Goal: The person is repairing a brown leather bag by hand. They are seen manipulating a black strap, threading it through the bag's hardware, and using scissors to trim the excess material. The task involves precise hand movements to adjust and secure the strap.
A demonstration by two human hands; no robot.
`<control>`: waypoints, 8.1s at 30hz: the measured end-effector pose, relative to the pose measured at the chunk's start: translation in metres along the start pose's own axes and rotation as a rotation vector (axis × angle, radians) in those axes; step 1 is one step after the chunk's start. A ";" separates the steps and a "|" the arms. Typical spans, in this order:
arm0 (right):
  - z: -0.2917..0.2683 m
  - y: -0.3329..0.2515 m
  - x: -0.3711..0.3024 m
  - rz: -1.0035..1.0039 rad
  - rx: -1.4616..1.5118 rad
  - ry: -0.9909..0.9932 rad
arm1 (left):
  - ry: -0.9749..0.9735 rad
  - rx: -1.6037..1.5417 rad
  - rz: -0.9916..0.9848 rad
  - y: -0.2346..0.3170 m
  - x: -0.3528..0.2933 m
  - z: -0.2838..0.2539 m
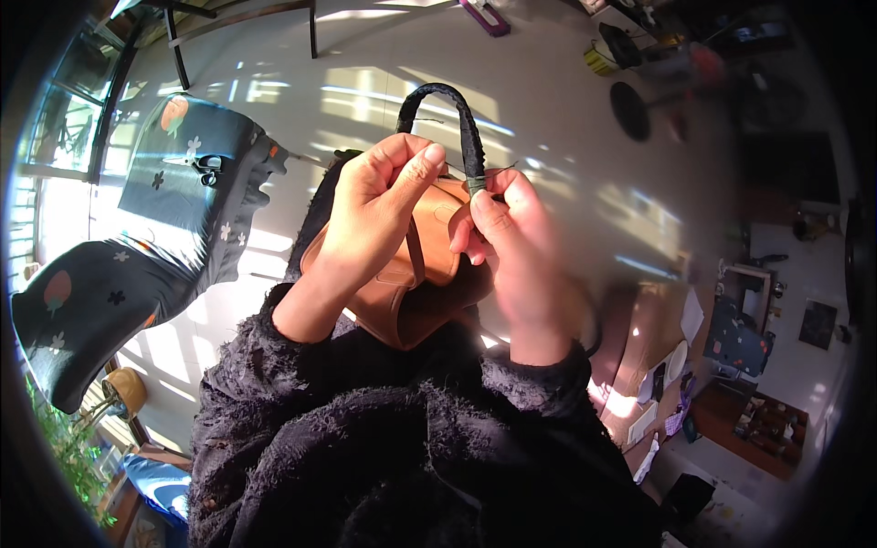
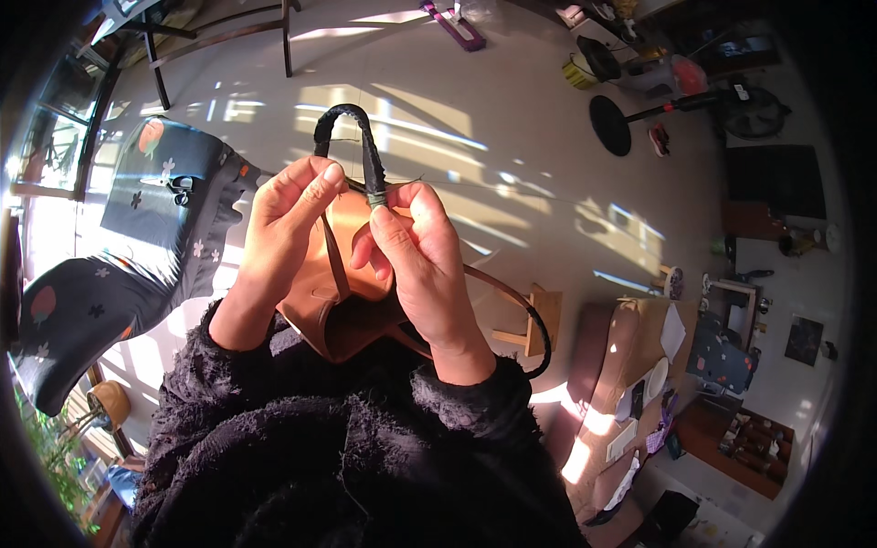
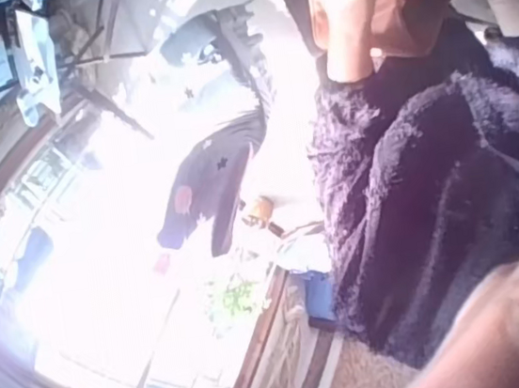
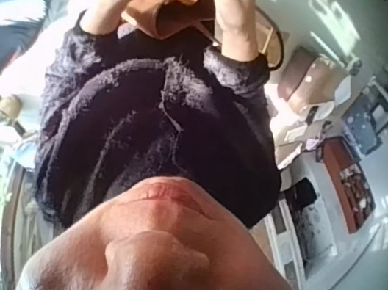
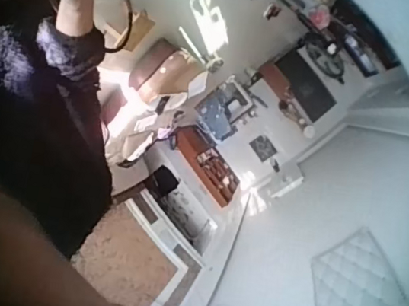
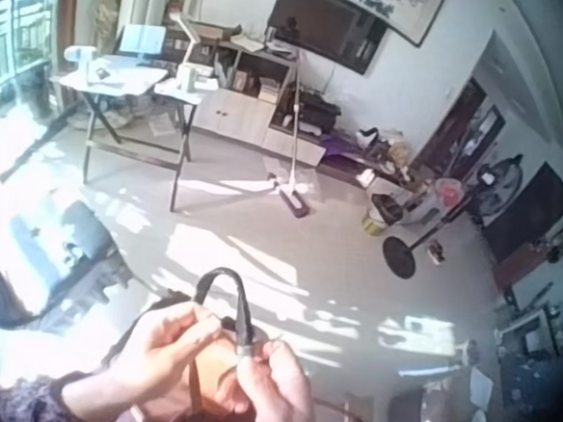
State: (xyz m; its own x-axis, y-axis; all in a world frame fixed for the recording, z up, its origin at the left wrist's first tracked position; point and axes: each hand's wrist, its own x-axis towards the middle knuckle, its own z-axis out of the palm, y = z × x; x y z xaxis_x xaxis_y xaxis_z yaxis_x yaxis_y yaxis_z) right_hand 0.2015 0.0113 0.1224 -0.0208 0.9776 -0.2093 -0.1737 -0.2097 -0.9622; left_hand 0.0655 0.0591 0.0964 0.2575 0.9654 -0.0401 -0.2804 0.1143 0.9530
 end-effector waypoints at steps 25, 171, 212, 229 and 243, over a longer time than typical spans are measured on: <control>0.002 0.010 0.009 -0.100 0.155 0.170 | -0.238 0.248 0.246 0.004 -0.009 0.001; -0.037 -0.093 -0.046 -0.423 -0.406 -0.001 | -0.506 0.149 -0.045 0.113 -0.008 -0.051; -0.008 -0.008 0.003 -0.419 -0.360 0.163 | -0.330 -0.175 -0.183 -0.002 -0.005 -0.006; 0.022 0.016 -0.018 -0.603 -0.678 0.104 | -0.256 -0.217 -0.308 0.007 0.001 -0.015; 0.035 0.027 -0.001 -0.848 -0.906 0.245 | -0.117 -0.255 -0.344 0.006 0.000 -0.012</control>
State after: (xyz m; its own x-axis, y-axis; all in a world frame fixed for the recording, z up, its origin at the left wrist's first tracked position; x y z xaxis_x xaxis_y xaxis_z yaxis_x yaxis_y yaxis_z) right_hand 0.1626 0.0057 0.1028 -0.0340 0.8019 0.5964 0.6939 0.4484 -0.5633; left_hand 0.0527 0.0623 0.0982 0.4750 0.8294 -0.2940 -0.3750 0.4930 0.7850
